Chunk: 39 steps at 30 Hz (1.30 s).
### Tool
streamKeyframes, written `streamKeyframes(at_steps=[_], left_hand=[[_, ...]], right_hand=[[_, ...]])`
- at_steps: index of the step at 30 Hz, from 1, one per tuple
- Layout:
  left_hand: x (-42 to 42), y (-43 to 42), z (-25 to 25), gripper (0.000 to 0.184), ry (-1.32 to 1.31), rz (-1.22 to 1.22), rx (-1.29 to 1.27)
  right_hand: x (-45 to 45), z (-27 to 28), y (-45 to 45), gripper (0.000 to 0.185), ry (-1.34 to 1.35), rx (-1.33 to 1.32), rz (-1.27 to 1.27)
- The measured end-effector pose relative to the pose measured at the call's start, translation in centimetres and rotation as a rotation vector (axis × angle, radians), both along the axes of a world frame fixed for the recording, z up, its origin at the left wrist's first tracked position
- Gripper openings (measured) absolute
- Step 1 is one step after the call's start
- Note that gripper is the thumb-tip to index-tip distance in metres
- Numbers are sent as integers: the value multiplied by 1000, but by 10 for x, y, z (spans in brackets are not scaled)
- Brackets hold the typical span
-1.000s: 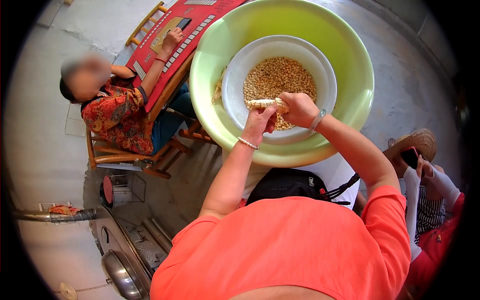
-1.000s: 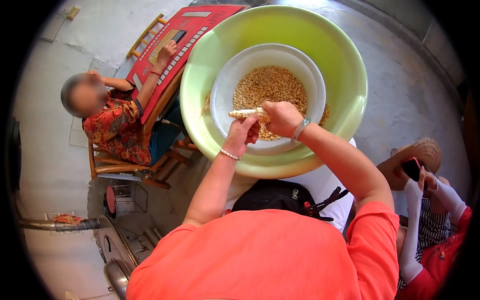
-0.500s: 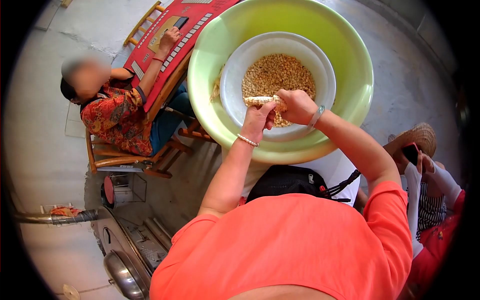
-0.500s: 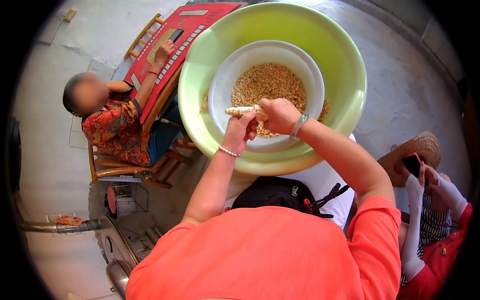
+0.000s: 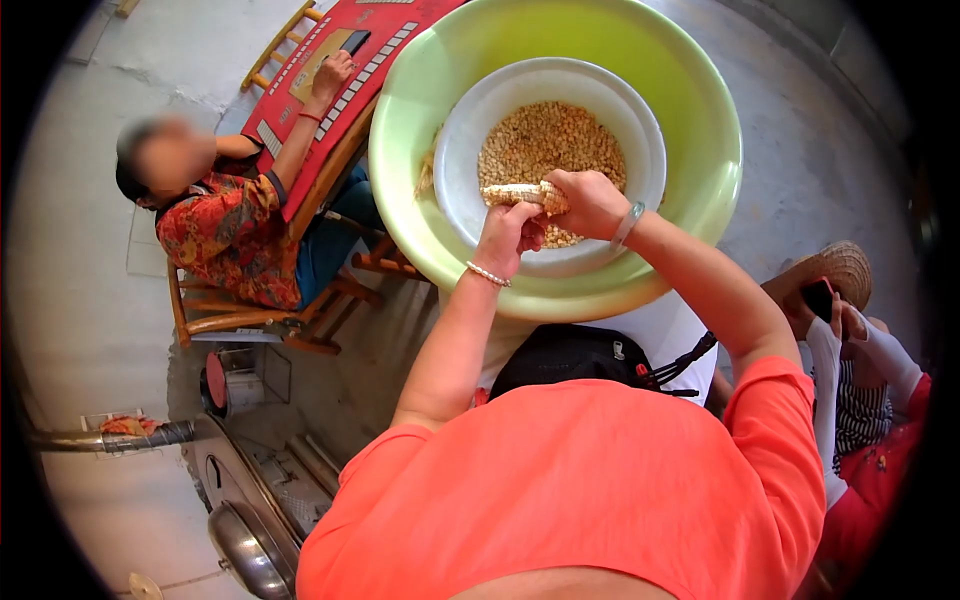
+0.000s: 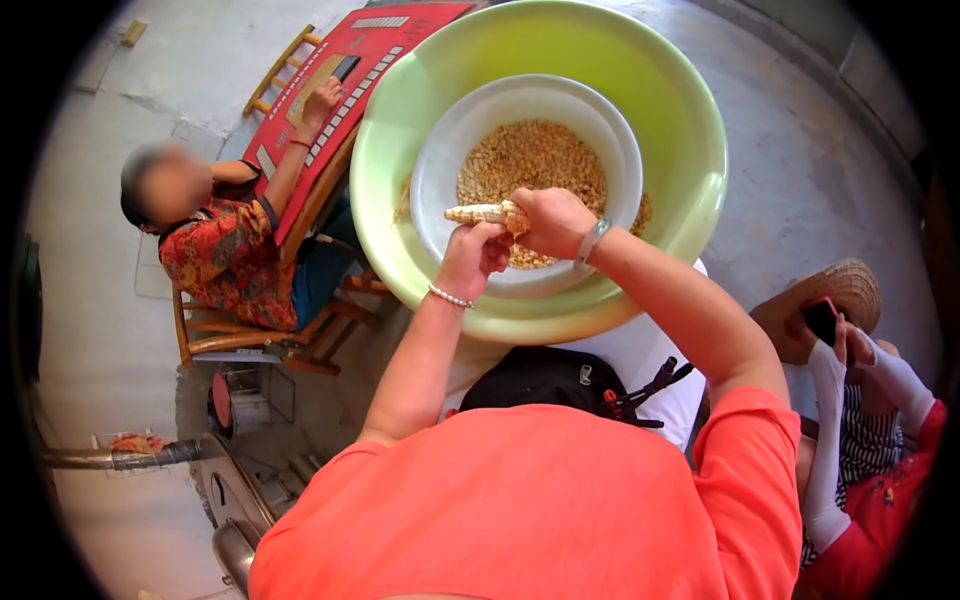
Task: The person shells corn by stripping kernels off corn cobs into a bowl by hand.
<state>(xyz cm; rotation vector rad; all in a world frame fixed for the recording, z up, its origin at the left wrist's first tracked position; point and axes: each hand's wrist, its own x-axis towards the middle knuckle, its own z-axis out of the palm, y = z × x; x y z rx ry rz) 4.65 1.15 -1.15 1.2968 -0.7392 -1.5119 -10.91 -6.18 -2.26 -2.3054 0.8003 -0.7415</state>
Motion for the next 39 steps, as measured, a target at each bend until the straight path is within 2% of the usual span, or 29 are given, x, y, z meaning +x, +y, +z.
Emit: streamKeyframes(at_steps=[3, 6, 10, 12, 16, 22, 27, 39], left_hand=[[1, 3, -3, 15, -7, 11, -5], [0, 2, 2, 16, -54, 63, 55], [0, 2, 5, 16, -31, 91, 61], [-2, 4, 9, 14, -115, 51, 39], [-5, 6, 10, 24, -141, 11, 59], [-7, 4, 0, 28, -142, 35, 20], [-10, 5, 3, 18, -92, 50, -35], [-13, 2, 1, 17, -57, 122, 43]], right_hand=[[-1, 2, 3, 38, -73, -29, 27], [-1, 1, 0, 41, -5, -36, 9], [-3, 7, 5, 30, -13, -27, -67], [-3, 9, 5, 29, 53, 5, -125], [-4, 3, 4, 25, -7, -80, -59], [-2, 3, 6, 23, 47, -89, -8], [-3, 1, 7, 23, 20, -63, 12], [-5, 5, 8, 19, 85, -175, -9]])
